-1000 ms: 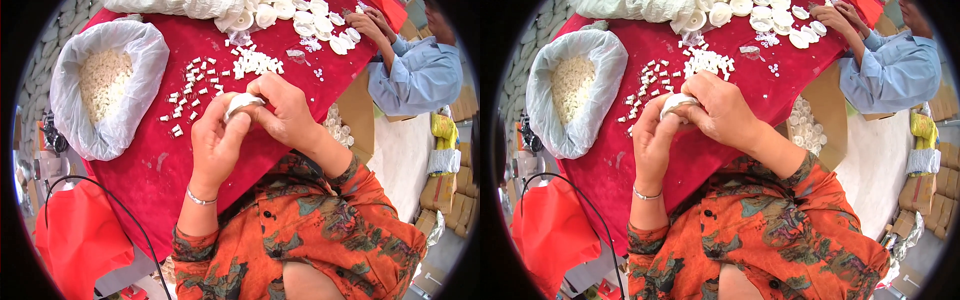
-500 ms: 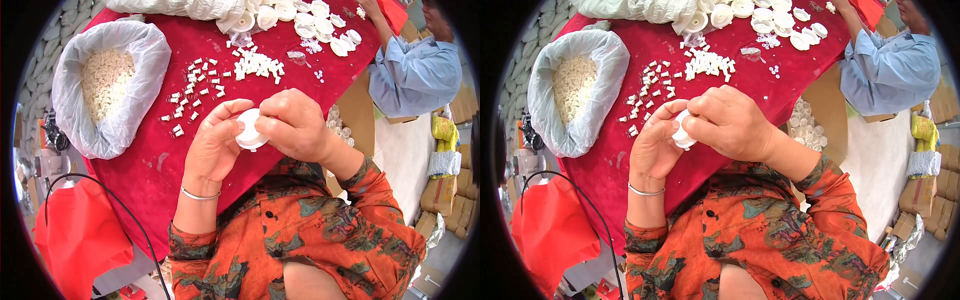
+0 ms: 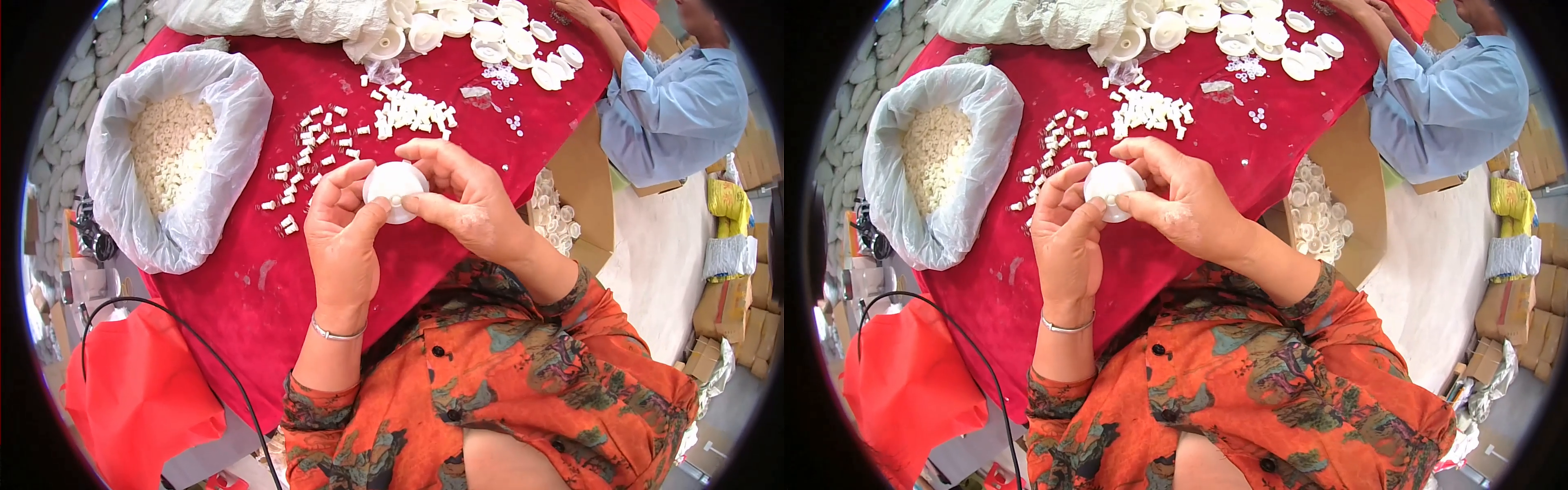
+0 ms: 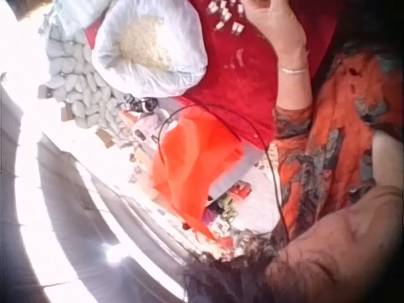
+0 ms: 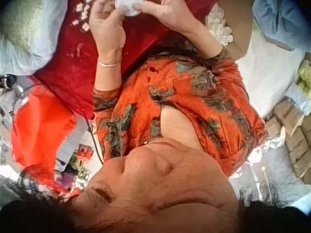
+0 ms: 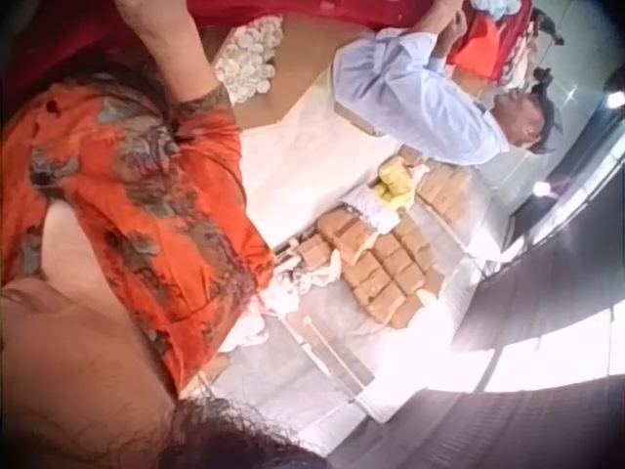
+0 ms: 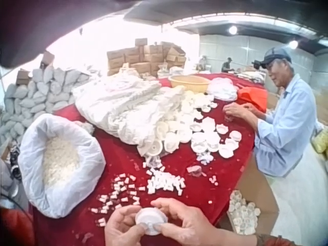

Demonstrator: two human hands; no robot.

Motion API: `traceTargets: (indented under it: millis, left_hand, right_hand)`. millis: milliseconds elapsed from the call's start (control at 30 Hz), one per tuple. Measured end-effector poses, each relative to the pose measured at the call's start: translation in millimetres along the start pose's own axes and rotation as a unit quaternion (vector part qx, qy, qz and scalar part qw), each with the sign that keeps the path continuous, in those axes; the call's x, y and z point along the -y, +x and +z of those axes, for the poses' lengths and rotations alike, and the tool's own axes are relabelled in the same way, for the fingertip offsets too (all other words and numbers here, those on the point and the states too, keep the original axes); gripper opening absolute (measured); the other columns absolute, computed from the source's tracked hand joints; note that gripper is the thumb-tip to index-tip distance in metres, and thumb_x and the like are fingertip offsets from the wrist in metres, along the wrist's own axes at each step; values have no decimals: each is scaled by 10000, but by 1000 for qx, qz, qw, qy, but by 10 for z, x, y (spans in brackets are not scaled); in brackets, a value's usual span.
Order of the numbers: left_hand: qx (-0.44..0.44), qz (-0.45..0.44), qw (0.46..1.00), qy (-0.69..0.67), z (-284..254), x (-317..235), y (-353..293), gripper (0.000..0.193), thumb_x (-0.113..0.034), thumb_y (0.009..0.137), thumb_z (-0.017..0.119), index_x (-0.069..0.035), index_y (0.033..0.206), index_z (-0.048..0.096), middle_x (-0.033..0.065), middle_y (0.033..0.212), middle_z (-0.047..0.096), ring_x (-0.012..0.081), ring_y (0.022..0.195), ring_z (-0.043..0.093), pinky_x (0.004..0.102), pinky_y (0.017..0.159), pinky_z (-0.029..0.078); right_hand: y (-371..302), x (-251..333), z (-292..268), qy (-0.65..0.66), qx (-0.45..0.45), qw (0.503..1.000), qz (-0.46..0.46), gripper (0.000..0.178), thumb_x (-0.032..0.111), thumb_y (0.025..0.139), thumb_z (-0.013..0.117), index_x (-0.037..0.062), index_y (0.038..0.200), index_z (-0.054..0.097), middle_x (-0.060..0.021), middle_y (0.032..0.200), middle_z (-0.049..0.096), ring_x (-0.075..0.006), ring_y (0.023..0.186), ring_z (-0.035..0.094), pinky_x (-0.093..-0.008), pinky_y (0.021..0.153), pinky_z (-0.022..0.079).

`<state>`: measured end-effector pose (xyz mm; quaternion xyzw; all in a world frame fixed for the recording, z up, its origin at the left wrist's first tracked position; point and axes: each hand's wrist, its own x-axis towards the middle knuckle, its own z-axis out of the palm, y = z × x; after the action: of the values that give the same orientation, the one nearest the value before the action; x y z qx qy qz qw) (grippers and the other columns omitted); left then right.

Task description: The person assembles plastic components by hand, inserting springs and small plastic fittings into round plastic caps on the table.

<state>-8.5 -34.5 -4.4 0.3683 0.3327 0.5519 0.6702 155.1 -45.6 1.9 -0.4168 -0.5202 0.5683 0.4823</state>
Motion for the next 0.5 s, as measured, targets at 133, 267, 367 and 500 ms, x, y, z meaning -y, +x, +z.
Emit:
traceTargets:
  millis: [133, 267, 367, 500]
  left_hand:
    - [-2, 4, 1000, 9, 0, -3, 8, 369, 96, 835, 575, 18, 1194, 539, 103, 1019, 641, 152, 928, 620, 290, 839, 513]
    - [9, -6, 998, 56, -8, 12, 17, 456, 87, 819, 580, 9, 1263, 511, 95, 1040, 632, 157, 956, 612, 276, 829, 503]
    - [9, -51, 998, 39, 34, 17, 19, 426, 70, 822, 574, 26, 1243, 526, 85, 1009, 634, 150, 911, 611, 262, 795, 495]
    - [71, -172, 982, 38, -67, 7, 52, 165, 36, 835, 598, 59, 995, 629, 97, 971, 668, 134, 865, 645, 243, 803, 516]
  right_hand:
    - [53, 55, -21, -12, -20, 1000, -14, 453, 15, 874, 627, -25, 1296, 468, -70, 1001, 618, -116, 908, 603, -265, 794, 505]
    - [46, 63, -76, 49, -5, 998, 33, 435, 5, 868, 623, -21, 1280, 485, -69, 1007, 627, -124, 921, 609, -269, 820, 503]
    - [50, 6, -140, 138, 4, 987, 79, 409, -5, 858, 626, -26, 1249, 510, -75, 1019, 638, -131, 936, 621, -278, 838, 511]
    - [26, -72, -220, 166, 23, 983, 75, 396, 11, 850, 638, -23, 1230, 534, -88, 1061, 647, -139, 957, 626, -279, 858, 506]
